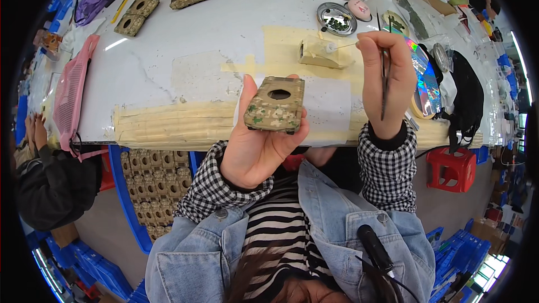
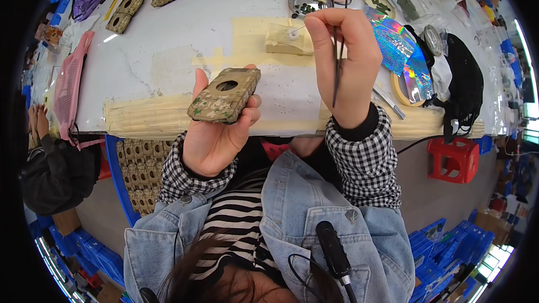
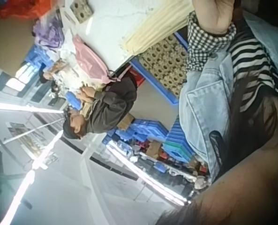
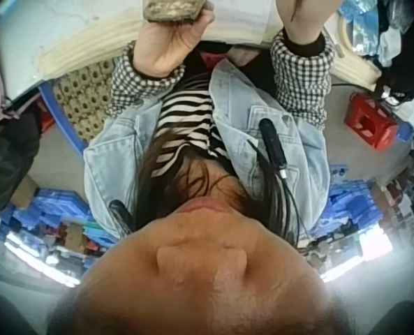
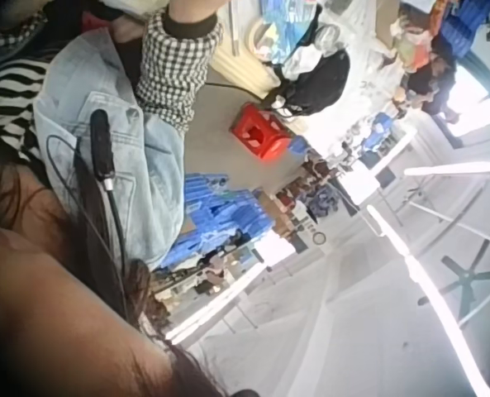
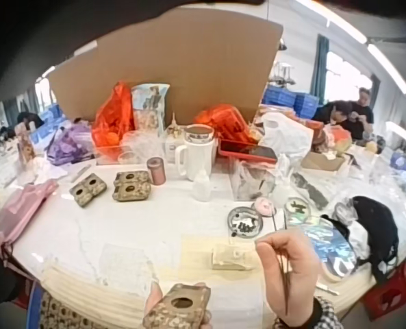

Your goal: Painting camouflage details on a model tank hull using a fine brush.

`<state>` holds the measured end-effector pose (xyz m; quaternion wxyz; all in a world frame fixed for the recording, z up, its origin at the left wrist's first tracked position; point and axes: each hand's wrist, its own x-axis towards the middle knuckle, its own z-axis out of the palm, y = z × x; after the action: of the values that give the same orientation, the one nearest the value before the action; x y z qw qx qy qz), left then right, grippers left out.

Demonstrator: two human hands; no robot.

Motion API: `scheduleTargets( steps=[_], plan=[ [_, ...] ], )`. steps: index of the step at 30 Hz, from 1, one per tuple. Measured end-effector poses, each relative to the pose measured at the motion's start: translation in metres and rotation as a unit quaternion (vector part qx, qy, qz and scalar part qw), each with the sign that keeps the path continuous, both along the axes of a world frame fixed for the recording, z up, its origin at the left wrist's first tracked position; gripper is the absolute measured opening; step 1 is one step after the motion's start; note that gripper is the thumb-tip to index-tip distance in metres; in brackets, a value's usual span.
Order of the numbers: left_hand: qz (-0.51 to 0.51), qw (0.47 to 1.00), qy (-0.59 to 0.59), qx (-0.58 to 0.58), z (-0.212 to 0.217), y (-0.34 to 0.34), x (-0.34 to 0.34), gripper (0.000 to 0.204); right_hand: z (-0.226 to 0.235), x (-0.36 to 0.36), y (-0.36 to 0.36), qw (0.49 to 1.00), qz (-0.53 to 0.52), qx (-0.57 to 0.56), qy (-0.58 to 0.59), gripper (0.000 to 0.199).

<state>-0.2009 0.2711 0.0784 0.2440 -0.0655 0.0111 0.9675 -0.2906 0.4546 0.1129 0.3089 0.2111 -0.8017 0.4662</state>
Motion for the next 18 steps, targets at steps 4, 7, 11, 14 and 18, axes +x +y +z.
scheduleTargets(
  steps=[4,7,11,14,18],
  plan=[
    [0.031,0.999,0.021,-0.005,-0.002,-0.010,-0.001,0.064,-0.005,-0.012,-0.001,0.989,-0.025,0.111,0.090,0.008],
    [0.043,0.999,0.031,-0.006,-0.002,-0.018,-0.002,0.065,-0.011,-0.015,-0.001,0.986,-0.020,0.152,0.068,0.008],
    [0.061,0.998,0.023,0.018,0.000,-0.020,-0.002,0.066,-0.012,-0.011,0.009,0.980,-0.011,0.186,0.069,0.022],
    [0.065,0.997,0.026,0.020,-0.003,-0.023,-0.004,0.066,-0.004,0.012,0.016,0.998,0.021,0.019,-0.058,0.033],
    [0.082,0.996,0.018,0.023,-0.004,-0.023,-0.007,0.067,-0.015,0.039,0.028,0.991,0.039,0.007,-0.126,0.035]
  ],
)
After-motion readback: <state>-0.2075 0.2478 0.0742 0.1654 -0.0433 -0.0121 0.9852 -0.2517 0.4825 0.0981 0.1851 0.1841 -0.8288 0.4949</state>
